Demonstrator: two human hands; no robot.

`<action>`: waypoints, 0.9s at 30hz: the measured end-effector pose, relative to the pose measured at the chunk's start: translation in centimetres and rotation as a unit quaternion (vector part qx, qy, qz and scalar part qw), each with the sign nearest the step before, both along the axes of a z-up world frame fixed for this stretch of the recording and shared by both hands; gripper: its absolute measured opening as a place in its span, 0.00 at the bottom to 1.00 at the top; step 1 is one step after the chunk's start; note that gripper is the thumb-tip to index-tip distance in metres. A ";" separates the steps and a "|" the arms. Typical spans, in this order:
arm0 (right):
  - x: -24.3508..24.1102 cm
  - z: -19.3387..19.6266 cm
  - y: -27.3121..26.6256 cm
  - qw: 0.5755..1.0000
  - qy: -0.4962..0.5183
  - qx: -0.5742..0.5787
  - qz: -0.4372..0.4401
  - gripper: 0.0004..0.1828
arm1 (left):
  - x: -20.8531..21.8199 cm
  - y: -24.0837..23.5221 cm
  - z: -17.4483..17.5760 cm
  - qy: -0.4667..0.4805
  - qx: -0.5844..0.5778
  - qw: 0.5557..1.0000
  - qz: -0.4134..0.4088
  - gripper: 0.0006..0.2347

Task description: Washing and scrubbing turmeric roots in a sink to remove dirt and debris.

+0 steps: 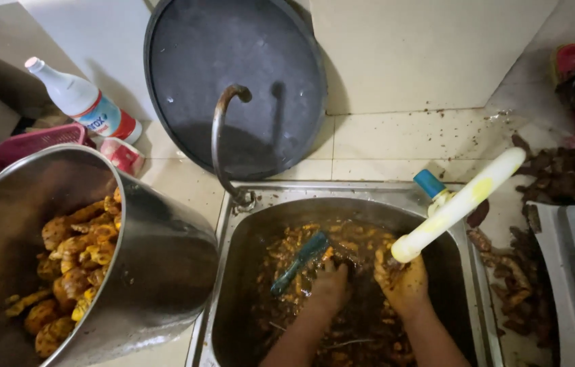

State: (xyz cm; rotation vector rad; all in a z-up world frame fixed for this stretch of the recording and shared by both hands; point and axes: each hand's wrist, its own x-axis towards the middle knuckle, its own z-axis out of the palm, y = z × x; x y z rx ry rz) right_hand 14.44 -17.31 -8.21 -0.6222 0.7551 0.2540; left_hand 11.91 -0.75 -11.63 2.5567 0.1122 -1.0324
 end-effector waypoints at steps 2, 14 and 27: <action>-0.3 -2.2 -0.4 0.998 -0.049 -0.003 0.035 0.23 | -0.1 0.4 1.8 -0.032 -0.092 0.993 0.074 0.27; -1.6 -5.2 0.6 0.940 -0.084 -0.305 0.127 0.14 | 0.4 -6.4 7.8 -0.447 -0.129 0.885 -0.023 0.16; -0.8 -5.5 1.3 0.992 -0.047 -0.115 -0.022 0.10 | 2.6 -6.8 10.9 -0.253 -0.114 0.961 0.003 0.23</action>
